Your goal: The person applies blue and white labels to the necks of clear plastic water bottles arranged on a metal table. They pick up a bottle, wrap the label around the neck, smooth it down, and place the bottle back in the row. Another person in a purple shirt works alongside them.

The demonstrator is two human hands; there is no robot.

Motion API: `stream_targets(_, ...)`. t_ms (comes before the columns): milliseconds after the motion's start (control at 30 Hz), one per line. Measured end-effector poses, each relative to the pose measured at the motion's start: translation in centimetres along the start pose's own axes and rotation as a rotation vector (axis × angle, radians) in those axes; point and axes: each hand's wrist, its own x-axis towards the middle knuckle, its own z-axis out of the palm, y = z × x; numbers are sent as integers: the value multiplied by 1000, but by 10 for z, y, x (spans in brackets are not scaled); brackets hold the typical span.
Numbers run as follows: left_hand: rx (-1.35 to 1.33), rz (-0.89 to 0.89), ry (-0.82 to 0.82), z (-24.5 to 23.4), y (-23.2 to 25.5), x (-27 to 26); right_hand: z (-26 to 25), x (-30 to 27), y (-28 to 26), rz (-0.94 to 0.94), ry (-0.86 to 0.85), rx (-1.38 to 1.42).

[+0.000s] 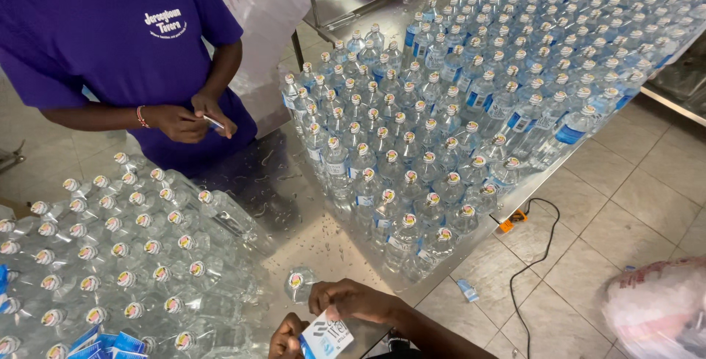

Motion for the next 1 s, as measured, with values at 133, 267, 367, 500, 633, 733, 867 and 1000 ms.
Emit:
stream_targets(133,341,-9,-105,25,31,20,6,-1,-12,-184,-34,73)
stream_targets(267,1051,-395,-7,96,99,41,-15,-25,-5,-47,98,-38)
stream_targets(367,1347,-231,-94,124,126,42,-10,-35,-30,18,153,-427)
stream_targets(500,1702,285,-217,156,147,56,-3,-21,-75,-505,69,-1122)
stream_targets(633,1875,447,-161,149,148,72,5,1,-92,-556,51,-1368)
stream_targets(733,1981,663,-64,123,137,81,0,17,-83,-584,46,-1572)
stream_targets(867,1952,521,-19,96,120,87,-13,29,-63,-472,-15,-1632)
stream_targets(1000,1575,234,96,80,98,88,-30,29,-41,-268,-79,-1630)
